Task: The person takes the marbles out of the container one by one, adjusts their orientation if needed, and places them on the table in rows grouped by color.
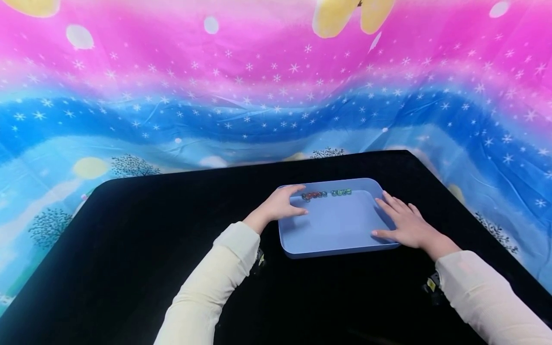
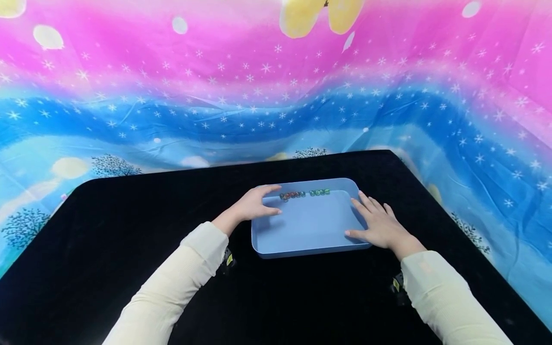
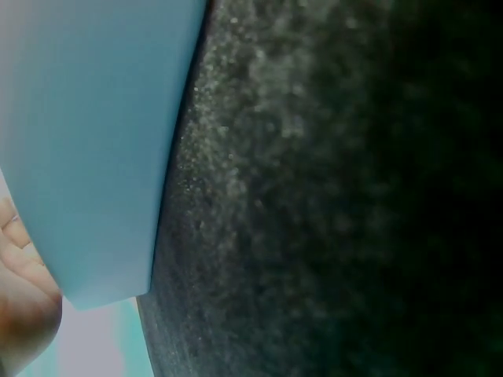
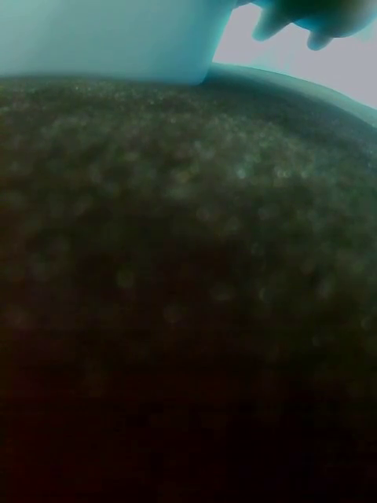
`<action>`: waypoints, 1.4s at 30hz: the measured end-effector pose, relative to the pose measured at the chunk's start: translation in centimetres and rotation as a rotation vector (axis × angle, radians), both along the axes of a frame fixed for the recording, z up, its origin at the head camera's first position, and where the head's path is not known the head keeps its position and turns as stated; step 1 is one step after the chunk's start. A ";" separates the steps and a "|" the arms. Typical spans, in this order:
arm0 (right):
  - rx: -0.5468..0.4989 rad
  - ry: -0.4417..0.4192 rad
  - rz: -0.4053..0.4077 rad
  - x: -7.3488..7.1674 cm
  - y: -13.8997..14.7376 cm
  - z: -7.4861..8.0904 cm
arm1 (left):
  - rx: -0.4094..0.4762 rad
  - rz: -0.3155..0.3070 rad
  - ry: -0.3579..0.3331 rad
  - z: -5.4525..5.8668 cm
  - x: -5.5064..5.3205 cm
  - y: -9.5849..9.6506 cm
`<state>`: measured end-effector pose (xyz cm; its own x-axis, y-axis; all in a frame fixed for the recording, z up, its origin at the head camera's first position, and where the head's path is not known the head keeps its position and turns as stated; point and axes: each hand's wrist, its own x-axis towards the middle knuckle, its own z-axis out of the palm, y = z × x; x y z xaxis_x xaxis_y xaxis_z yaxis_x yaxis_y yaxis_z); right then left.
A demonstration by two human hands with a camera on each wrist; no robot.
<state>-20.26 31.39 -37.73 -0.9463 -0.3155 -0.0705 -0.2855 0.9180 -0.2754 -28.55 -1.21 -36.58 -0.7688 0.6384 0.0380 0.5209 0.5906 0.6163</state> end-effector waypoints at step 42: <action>-0.015 -0.014 0.006 0.1 -0.1 0.2 | -0.173 0.110 0.096 -0.3 -2.3 2.9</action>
<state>-20.19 31.31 -37.54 -0.9435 -0.3221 -0.0785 -0.2869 0.9120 -0.2930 -30.84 1.65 -36.88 -0.8323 0.5542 0.0117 0.4989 0.7398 0.4514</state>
